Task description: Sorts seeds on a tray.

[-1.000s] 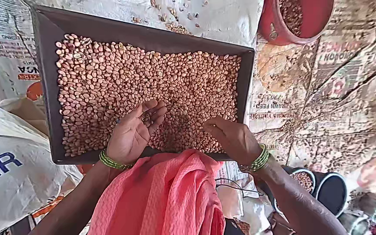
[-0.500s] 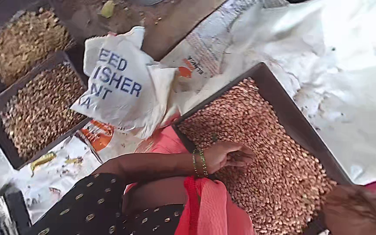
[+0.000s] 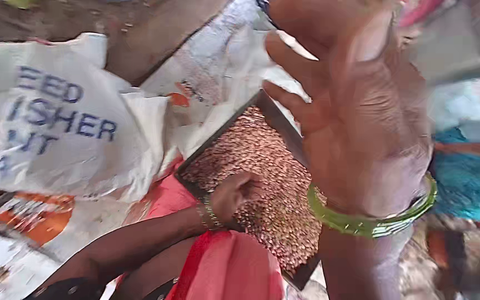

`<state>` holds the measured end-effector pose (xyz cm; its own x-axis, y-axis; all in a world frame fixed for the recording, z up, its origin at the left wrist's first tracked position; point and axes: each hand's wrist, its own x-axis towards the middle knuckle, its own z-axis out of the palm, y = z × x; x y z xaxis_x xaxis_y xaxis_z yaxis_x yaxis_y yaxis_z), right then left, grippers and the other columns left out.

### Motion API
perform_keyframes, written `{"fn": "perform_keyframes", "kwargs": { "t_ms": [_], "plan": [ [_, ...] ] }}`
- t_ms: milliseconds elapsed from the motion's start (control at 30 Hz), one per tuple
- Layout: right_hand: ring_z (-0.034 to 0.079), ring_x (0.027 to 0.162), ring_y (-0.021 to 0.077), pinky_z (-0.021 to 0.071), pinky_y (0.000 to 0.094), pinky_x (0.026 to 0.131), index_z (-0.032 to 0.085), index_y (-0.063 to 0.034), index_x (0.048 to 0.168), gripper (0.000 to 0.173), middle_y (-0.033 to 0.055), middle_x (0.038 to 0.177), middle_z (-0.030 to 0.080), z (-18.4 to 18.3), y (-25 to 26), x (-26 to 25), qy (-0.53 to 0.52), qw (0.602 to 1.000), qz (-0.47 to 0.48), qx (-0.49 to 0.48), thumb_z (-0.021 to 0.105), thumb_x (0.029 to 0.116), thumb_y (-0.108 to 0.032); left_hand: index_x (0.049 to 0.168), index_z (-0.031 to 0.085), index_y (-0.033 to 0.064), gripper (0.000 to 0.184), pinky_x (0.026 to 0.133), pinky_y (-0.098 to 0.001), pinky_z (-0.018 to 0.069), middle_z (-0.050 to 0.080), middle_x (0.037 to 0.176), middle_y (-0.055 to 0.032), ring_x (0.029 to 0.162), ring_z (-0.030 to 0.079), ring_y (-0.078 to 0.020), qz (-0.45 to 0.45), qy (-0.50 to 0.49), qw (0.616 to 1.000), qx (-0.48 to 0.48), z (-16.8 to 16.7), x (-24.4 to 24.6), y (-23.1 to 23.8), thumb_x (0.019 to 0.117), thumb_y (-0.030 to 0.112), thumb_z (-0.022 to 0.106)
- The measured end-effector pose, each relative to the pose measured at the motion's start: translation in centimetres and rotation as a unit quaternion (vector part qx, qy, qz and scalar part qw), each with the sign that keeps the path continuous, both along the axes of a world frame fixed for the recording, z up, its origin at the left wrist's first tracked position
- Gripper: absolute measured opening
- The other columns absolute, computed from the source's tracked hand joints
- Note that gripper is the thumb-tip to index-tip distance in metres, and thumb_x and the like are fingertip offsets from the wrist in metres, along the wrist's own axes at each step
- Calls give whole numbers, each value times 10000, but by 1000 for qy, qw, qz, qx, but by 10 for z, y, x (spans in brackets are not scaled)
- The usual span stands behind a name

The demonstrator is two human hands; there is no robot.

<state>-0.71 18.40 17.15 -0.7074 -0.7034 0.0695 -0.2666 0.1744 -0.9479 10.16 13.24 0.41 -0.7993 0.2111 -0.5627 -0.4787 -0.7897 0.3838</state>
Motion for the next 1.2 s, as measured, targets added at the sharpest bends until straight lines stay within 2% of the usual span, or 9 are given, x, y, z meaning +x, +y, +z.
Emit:
{"fn": "perform_keyframes", "kwargs": {
  "t_ms": [133, 233, 400, 567, 700, 800, 933, 1000, 1200],
  "plan": [
    [697, 1122, 168, 570, 383, 1024, 634, -3, 1154, 376, 66, 1172, 725, -33, 116, -41, 90, 977, -168, 92, 336, 1108, -227, 966, 639, 167, 455, 694, -174, 558, 668, 831, 62, 728, 643, -24, 93, 23, 995, -14, -24, -6, -32, 1131, 265, 226],
    [676, 1151, 188, 528, 410, 1048, 655, 23, 1236, 383, 133, 1228, 703, -90, 175, -35, 34, 936, -202, 286, 400, 1087, -221, 1040, 607, 158, 455, 719, -200, 585, 657, 894, 17, 774, 668, -62, 111, 32, 993, -5, -27, -11, -54, 1138, 308, 189],
    [576, 1327, 347, 442, 468, 1137, 535, 67, 1424, 400, 251, 1415, 588, -175, 165, -28, 61, 929, -178, 317, 450, 1054, -59, 958, 607, 115, 501, 658, -188, 576, 634, 812, -11, 700, 650, -71, 109, 13, 994, 21, -26, -13, -48, 1139, 320, 188],
    [490, 1353, 431, 412, 620, 1085, 488, -74, 1504, 630, 217, 1477, 526, -210, 111, -21, 50, 939, -201, 273, 699, 970, -333, 905, 589, 140, 529, 610, -147, 532, 598, 758, 29, 649, 603, -32, 108, 19, 994, 17, -31, -12, -48, 1136, 325, 151],
    [577, 1238, 386, 468, 589, 1029, 680, -20, 1257, 464, 187, 1293, 648, -210, 99, 14, 106, 945, -67, 302, 804, 887, -272, 930, 608, 164, 539, 638, -155, 547, 616, 779, 43, 678, 621, -30, 87, 29, 996, -3, -37, -12, -47, 1132, 322, 134],
    [492, 1332, 363, 375, 626, 1065, 760, -152, 1162, 294, 100, 1311, 644, -197, 137, 40, 142, 913, 54, 378, 732, 880, -229, 929, 613, 177, 532, 655, -149, 546, 617, 780, 54, 694, 626, -21, 69, 42, 997, -9, -40, -13, -49, 1131, 314, 140],
    [429, 1415, 417, 263, 701, 1137, 799, -132, 1053, 227, 151, 1376, 626, -146, 220, 58, 35, 910, 14, 413, 719, 909, -288, 932, 615, 188, 518, 632, -146, 524, 602, 784, 61, 679, 600, -22, 46, 36, 998, -31, -37, -12, -49, 1133, 329, 158],
    [459, 1371, 414, 317, 687, 1088, 797, -126, 1035, 263, 143, 1358, 629, -116, 256, 57, 11, 912, -31, 409, 726, 893, -336, 950, 611, 190, 490, 632, -147, 528, 607, 800, 56, 682, 606, -26, 43, 22, 999, -24, -35, -12, -48, 1135, 340, 183],
    [635, 1195, 200, 495, 361, 1051, 721, -3, 1128, 284, 146, 1224, 695, -87, 266, 42, 151, 923, -152, 320, 553, 1019, -205, 1004, 587, 186, 435, 669, -160, 541, 603, 848, 38, 725, 618, -39, 54, 9, 998, -21, -30, -15, -43, 1137, 352, 207]
  ]
}}
